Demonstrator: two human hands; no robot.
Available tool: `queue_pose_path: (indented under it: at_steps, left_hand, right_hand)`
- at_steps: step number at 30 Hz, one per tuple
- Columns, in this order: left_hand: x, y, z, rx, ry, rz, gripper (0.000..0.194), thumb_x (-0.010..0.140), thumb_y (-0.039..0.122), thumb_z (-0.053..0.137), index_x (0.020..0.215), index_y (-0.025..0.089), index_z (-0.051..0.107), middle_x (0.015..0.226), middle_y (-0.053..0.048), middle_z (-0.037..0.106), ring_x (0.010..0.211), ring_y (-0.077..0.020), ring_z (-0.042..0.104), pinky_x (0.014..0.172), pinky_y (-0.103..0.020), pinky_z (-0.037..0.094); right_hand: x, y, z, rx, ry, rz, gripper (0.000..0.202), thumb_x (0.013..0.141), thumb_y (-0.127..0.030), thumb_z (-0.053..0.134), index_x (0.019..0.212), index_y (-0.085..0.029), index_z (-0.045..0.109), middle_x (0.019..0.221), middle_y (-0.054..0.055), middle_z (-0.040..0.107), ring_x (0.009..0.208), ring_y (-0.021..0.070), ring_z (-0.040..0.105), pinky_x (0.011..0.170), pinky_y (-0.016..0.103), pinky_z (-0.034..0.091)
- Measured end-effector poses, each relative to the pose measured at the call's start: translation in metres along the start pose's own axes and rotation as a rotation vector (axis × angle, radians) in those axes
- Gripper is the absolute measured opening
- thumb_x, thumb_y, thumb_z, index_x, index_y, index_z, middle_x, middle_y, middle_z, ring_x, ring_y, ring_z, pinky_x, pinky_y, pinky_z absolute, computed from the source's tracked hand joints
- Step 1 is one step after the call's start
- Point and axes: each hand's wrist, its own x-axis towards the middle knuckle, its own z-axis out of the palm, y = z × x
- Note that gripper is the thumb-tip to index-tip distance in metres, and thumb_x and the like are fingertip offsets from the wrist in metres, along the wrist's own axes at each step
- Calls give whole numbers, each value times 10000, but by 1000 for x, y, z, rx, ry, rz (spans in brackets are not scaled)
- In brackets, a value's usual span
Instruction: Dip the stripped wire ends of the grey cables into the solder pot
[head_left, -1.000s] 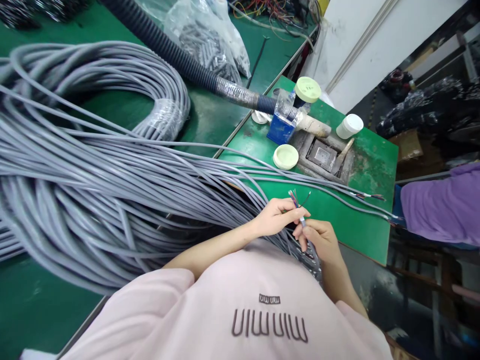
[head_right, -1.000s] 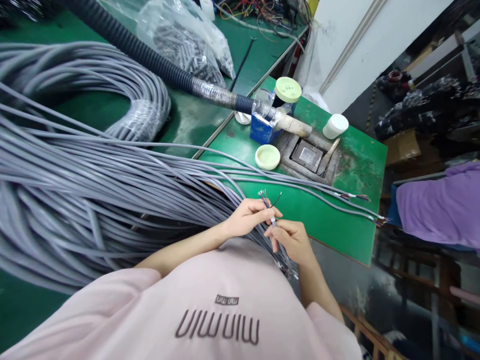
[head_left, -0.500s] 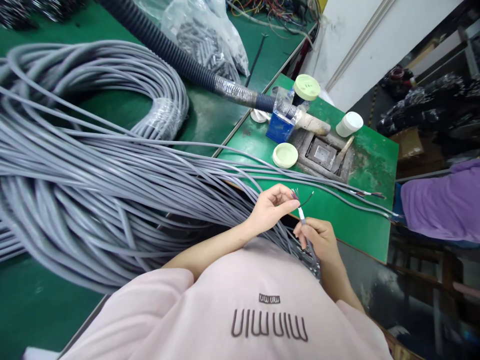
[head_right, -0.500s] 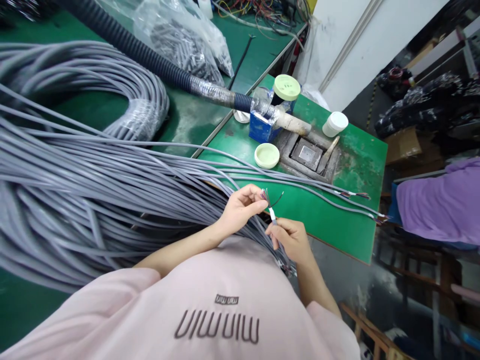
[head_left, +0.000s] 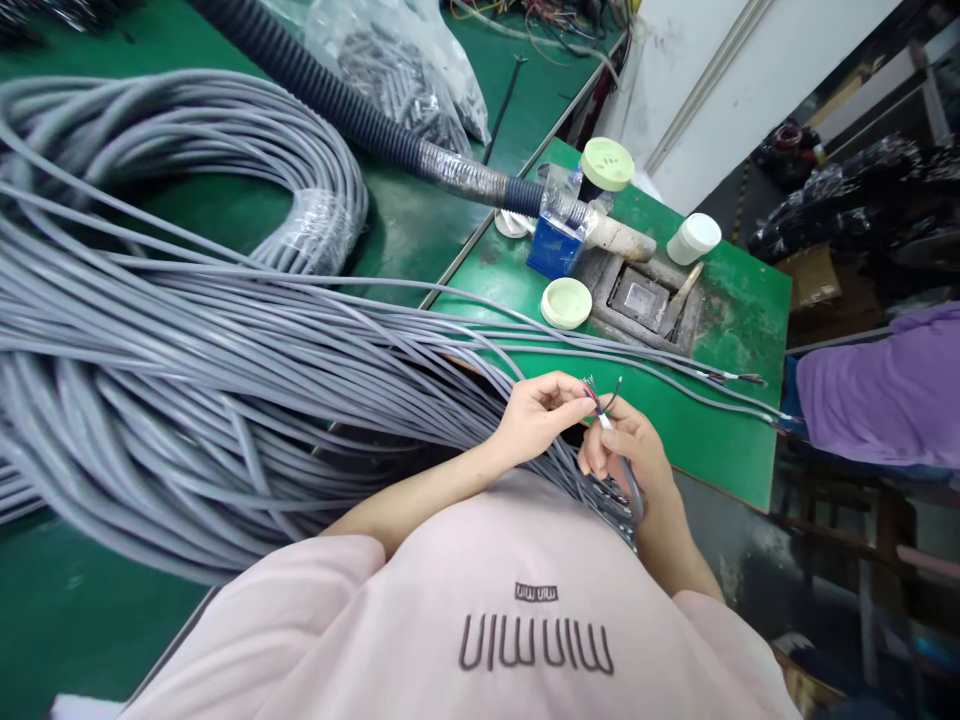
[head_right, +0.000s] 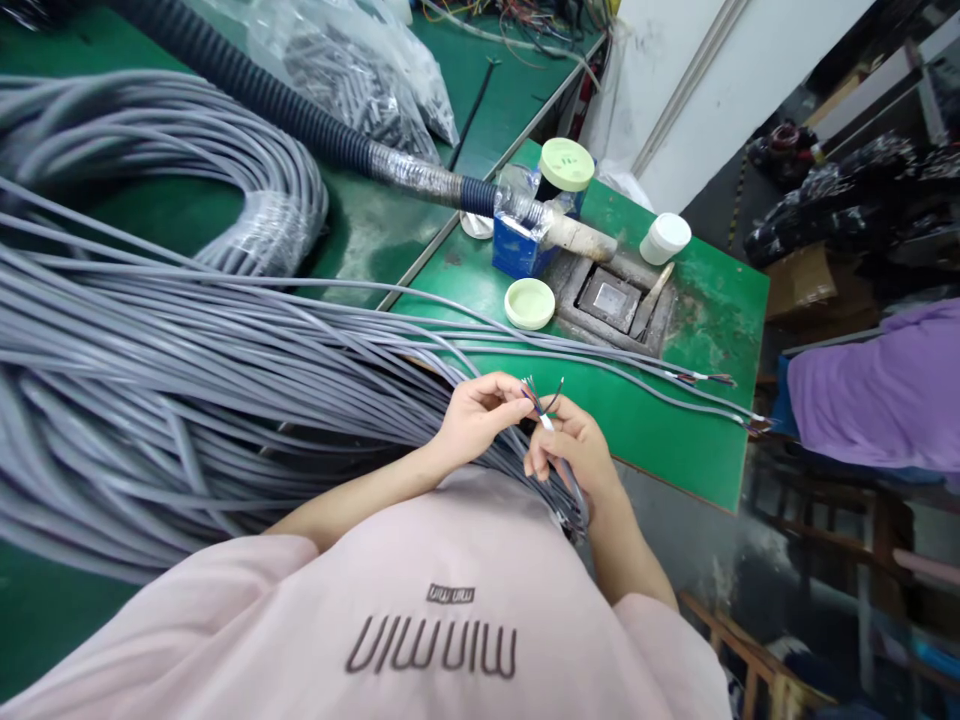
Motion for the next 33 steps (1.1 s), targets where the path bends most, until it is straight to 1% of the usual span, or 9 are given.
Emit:
queue_pose_path:
  at_steps: [3,5,8,11,16,18,24,28,33]
  left_hand:
    - [-2,-1,1,9,-18,35,307,721,408,775,758,138,634,612,-12,645,504,-100,587,485,-216,483]
    - [-2,-2,1,-7,-20,48,312,742,420,755,764,141,618,583,-7,633,487,-106,587,475,-222,485]
    - [-1,-4,0,11,29,60,298,747,407,751,750,143,611,580,-1,630,499,-97,585,504,-214,485]
    - [-1,-7,-1,90,92,101,258,754,382,743,751,149,633,616,-1,640,510,-83,563,524,-211,463]
    - [1,-11,-5,425,146,385,148,771,317,718,732,176,695,580,1,607,540,-91,508,558,-235,417]
    - [3,-12,-6,472,153,436,129,775,305,713,737,182,703,572,4,599,549,-95,504,575,-240,420]
    - [8,-13,-7,321,245,245,196,786,356,713,751,166,679,632,-1,608,578,-88,508,575,-222,434]
    - [9,-15,-8,233,219,194,217,783,366,717,764,158,660,628,6,594,574,-80,509,561,-207,440]
    - [12,-14,-7,103,195,98,267,749,396,744,789,157,631,621,14,596,538,-75,524,509,-190,443]
  right_hand:
    - [10,-4,3,-57,59,-55,213,811,-354,700,910,-203,587,463,-72,560,352,100,457,483,263,488]
    - [13,-6,6,-130,131,-124,168,831,-326,685,861,-201,576,458,-74,556,363,99,472,488,251,485]
    - [15,-10,10,-257,250,-211,139,842,-294,676,850,-203,572,518,-56,610,397,101,515,455,220,440]
    - [15,-11,12,-325,299,-244,115,852,-284,662,846,-198,586,547,-49,621,416,93,525,445,205,412]
    - [19,-8,10,-293,302,-189,150,849,-330,653,883,-185,637,463,-77,514,393,90,487,451,217,409]
    - [22,-5,10,-275,294,-172,180,855,-361,642,886,-184,634,442,-86,483,374,91,466,465,234,435]
    - [26,-7,17,-258,273,-204,169,892,-373,596,890,-204,590,469,-89,517,375,90,478,517,259,503]
    - [28,-10,20,-324,285,-226,162,874,-358,615,878,-200,578,473,-89,520,387,90,483,525,261,512]
    - [29,-8,18,-388,317,-207,182,874,-373,609,904,-196,582,485,-83,523,424,102,519,508,254,491]
